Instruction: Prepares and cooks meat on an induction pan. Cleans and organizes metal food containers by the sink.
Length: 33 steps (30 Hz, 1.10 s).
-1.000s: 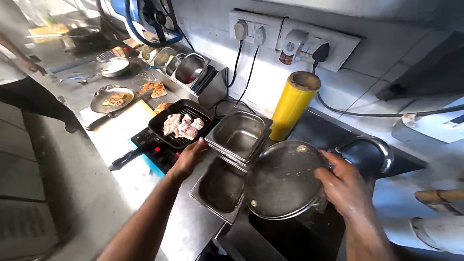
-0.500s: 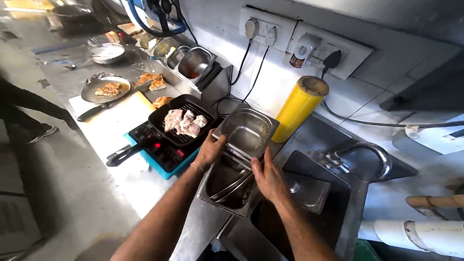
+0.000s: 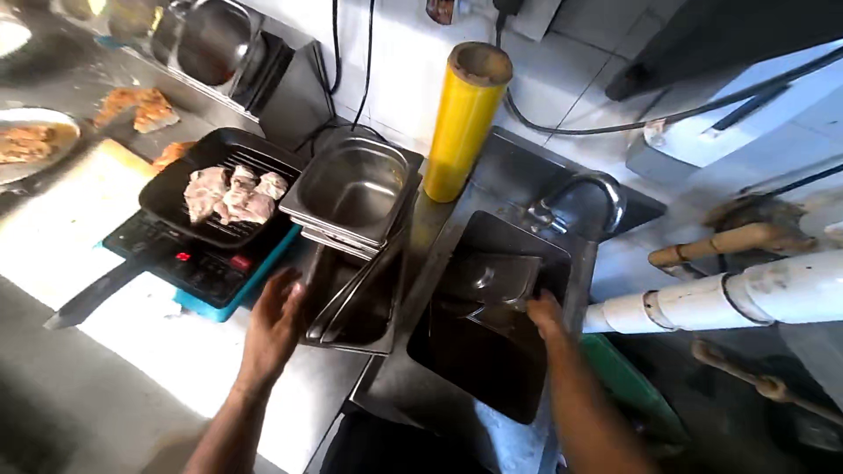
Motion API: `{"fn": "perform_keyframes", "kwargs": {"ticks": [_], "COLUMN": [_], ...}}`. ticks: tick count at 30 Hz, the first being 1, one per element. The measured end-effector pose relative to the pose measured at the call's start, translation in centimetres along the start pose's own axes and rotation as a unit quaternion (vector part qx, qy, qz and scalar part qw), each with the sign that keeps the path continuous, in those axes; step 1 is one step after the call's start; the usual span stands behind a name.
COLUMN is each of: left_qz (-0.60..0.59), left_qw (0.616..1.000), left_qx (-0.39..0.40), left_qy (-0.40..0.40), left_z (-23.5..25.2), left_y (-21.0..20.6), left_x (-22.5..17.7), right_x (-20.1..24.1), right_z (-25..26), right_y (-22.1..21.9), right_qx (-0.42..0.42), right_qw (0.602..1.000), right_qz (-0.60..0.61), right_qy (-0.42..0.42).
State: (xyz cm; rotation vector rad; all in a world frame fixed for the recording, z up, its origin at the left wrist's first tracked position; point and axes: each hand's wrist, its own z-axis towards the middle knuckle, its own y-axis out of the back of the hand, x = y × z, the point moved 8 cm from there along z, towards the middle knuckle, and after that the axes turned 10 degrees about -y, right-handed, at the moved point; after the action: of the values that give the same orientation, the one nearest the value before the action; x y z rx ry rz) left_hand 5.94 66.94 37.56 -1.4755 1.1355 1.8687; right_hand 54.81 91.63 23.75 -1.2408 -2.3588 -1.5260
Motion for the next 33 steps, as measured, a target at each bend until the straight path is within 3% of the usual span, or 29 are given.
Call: {"fn": "perform_keyframes", "kwargs": {"ticks": [4, 11, 13, 15, 18, 21, 23, 26, 27, 31, 33], "left_qz": [0.038, 0.032, 0.023, 0.007, -0.004, 0.019, 0.038, 0.054, 0.063, 0.070, 0.054], "left_qw": [0.999, 0.999, 0.998, 0.999, 0.998, 0.996, 0.994, 0.992, 0.992, 0.994, 0.996], "left_qx": [-0.017, -0.017, -0.022, -0.026, -0.036, -0.047, -0.043, -0.040, -0.037, -0.028, -0.029], "left_qy": [0.004, 0.040, 0.047, 0.046, 0.047, 0.076, 0.092, 0.105, 0.106, 0.076, 0.065], "left_z": [-1.6, -3.2, -3.5, -3.7, -4.2, -5.1, -6.0, -7.2, -7.4, -6.3, -5.6], "left_y": [0.4, 0.4, 0.1, 0.1, 0.5, 1.0, 1.2, 1.1, 1.5, 3.6, 4.0], "left_x": [0.6, 1.8, 2.0, 2.0, 2.0, 2.2, 1.9, 0.9, 0.7, 0.0, 0.2], "right_x": [-1.2, 9.4, 10.6, 9.0, 2.2, -4.5, -6.4, -6.2, -5.9, -3.6, -1.5], "right_z": [1.2, -3.6, -3.8, -2.3, 1.0, 1.4, 0.4, 0.6, 0.6, -1.4, -2.4], "right_y": [-3.6, 1.6, 1.5, 0.2, -2.9, -11.1, -14.2, -15.4, -15.9, -16.4, -13.3], "right_qx": [0.058, 0.076, 0.135, 0.155, 0.040, 0.133, 0.144, 0.050, 0.055, 0.203, 0.198], "right_qw": [0.979, 0.972, 0.959, 0.955, 0.995, 0.963, 0.941, 0.957, 0.958, 0.887, 0.878], "right_qz": [0.187, 0.193, 0.220, 0.228, 0.038, -0.233, -0.304, -0.268, -0.259, -0.395, -0.415], "right_qy": [-0.061, 0.113, 0.121, 0.109, 0.078, 0.032, 0.038, 0.104, 0.110, 0.123, 0.135]}}
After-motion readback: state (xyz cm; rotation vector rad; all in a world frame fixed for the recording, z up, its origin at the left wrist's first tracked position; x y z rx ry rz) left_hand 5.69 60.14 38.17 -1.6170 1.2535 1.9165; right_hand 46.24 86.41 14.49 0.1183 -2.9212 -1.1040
